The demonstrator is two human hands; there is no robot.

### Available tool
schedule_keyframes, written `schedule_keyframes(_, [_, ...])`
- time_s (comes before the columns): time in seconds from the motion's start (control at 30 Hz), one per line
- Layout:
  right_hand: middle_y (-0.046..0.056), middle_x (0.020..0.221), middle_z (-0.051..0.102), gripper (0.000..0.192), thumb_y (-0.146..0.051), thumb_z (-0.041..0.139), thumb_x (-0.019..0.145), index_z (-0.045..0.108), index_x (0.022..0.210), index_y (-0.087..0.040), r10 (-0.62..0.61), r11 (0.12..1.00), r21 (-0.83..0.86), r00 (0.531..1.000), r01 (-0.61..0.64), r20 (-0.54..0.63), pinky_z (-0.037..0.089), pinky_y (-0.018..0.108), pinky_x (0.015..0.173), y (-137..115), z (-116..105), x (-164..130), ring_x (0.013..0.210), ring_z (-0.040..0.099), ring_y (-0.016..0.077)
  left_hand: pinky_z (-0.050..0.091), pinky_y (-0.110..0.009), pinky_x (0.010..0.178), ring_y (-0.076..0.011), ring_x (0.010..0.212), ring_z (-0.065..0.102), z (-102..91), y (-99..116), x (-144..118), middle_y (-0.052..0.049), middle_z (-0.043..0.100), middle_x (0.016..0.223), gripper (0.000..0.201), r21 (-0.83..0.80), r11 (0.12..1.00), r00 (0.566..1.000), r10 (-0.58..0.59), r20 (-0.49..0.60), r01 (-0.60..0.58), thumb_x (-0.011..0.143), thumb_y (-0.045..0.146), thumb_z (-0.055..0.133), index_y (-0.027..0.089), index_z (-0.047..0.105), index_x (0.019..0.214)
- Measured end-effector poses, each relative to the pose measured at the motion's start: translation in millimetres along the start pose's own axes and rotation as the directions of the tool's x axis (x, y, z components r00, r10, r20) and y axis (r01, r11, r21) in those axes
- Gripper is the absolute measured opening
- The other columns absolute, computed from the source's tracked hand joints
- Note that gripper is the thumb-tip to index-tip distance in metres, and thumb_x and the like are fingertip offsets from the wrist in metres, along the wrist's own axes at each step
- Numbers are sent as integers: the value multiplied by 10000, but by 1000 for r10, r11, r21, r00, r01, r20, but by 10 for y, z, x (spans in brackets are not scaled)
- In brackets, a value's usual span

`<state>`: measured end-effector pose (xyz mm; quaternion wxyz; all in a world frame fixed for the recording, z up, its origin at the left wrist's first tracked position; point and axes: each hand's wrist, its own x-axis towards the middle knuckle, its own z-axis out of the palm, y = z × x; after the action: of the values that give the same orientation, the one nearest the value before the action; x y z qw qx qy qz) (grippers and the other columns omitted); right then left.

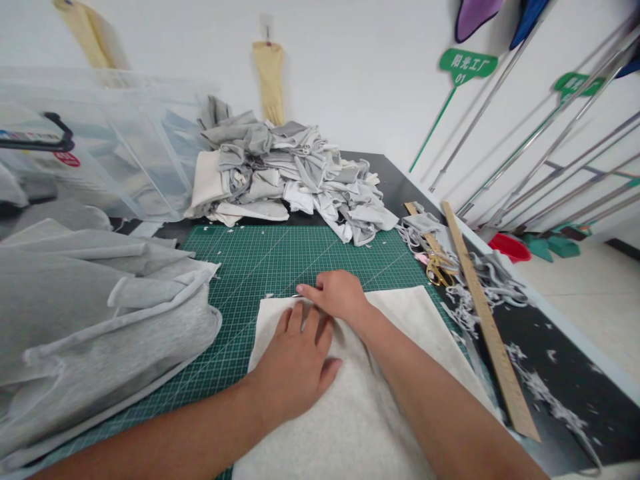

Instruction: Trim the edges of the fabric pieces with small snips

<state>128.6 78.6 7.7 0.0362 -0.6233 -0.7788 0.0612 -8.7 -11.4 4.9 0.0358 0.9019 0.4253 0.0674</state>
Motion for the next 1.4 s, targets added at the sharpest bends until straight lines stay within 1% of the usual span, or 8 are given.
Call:
schedule_keyframes(0.13, [62,742,690,708,-752,224,834,691,746,-227,-18,1000,-23,1000,18,5,396,282,608,-6,-1,-5,720,616,199,255,-567,1051,-411,1284,303,3,-1,2,-183,356,1404,569,-2,1000,1000,-3,7,3,893,481,418,142,427,1350])
schedule_keyframes(0.27, [64,751,689,673,-746,269,826,692,757,-227,-25,998,-55,1000,25,9,396,288,604,-23,-13,-6,727,617,206,256,-571,1049,-414,1296,289,18,-5,6,-194,331,1419,584,-3,1000,1000,-8,6,8,892,495,412,142,416,1357])
schedule_keyframes(0.57, [62,756,690,632,-733,318,820,694,758,-229,-26,998,-51,999,27,25,399,286,606,-27,-25,-1,729,618,205,252,-567,1054,-412,1301,285,31,-5,-15,-189,334,1418,583,0,1000,1000,-2,-9,2,899,507,391,140,422,1350])
schedule_keyframes(1.2, [62,772,695,630,-731,312,825,690,772,-231,-33,997,-68,999,35,23,420,299,622,-21,-37,-7,746,626,214,255,-568,1048,-413,1301,285,23,-13,0,-203,361,1397,570,-8,1000,1000,5,-19,-5,892,500,414,134,446,1327])
schedule_keyframes(1.4, [66,774,693,632,-726,310,829,695,783,-226,-34,998,-60,999,36,27,417,294,627,-19,-22,-9,747,624,212,256,-568,1046,-408,1301,287,36,-8,-9,-196,341,1412,573,-10,1000,1000,-4,-22,4,888,500,419,141,433,1335])
